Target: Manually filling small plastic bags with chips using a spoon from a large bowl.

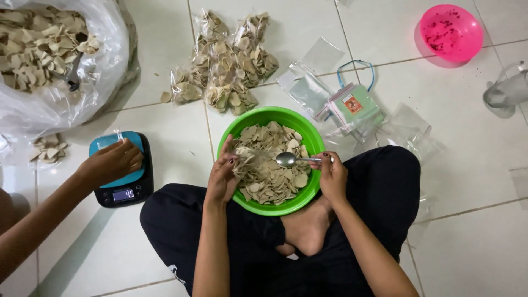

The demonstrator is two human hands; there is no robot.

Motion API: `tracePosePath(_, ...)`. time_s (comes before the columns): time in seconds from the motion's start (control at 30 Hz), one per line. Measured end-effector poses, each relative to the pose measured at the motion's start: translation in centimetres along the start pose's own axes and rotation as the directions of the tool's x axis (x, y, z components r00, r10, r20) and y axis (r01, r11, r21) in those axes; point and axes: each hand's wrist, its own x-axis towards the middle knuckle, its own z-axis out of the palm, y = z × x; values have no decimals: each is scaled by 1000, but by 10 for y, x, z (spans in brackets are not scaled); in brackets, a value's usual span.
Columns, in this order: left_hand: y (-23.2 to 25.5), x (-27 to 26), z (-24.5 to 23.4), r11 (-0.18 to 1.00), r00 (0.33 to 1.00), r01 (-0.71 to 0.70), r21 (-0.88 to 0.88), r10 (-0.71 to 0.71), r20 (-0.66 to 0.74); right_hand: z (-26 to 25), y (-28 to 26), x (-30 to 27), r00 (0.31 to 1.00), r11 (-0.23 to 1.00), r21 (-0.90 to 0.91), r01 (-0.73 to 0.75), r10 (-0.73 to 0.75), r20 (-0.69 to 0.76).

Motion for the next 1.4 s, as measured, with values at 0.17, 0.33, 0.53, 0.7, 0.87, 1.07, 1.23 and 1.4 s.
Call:
tracePosePath(0.17, 5, -1, 5, 999, 999, -32, 18, 32, 15, -1, 4, 1, 1000, 1000, 0, 9, -9, 5)
tracePosePath(0.33, 2, 3, 1, 999, 999, -54, 11, 54, -10, -1, 7, 1, 1000, 1000, -1, 5, -5, 2)
tracePosePath(0.53, -20, 5, -21, 992, 995, -99, -76, 95, -43, -1, 2, 0, 1000, 1000, -15, 10, -10, 13)
tracePosePath(0.7, -6, 3, -4, 996, 996, -57, -75, 51, -74, -1, -2, 0, 1000, 1000, -18, -11, 11, 7)
tracePosePath(0.87, -12, 6, -10, 996, 994, -40, -81, 32, -108, -1, 4, 1, 1000, 1000, -5, 20, -20, 1)
tracePosePath(1.07, -22, 7, -27, 988, 990, 9, -154, -30, -135, 0, 4, 0, 1000, 1000, 16, 22, -22, -2)
tracePosePath(1.23, -12, 9, -12, 992, 989, 14, -125, -32, -141, 1, 0, 0, 1000, 999, 27, 16, -16, -5)
tracePosePath(1.4, -22, 8, -24, 980, 989, 32, -194, -60, -138, 0, 1, 1, 1000, 999, 19, 29, -29, 4)
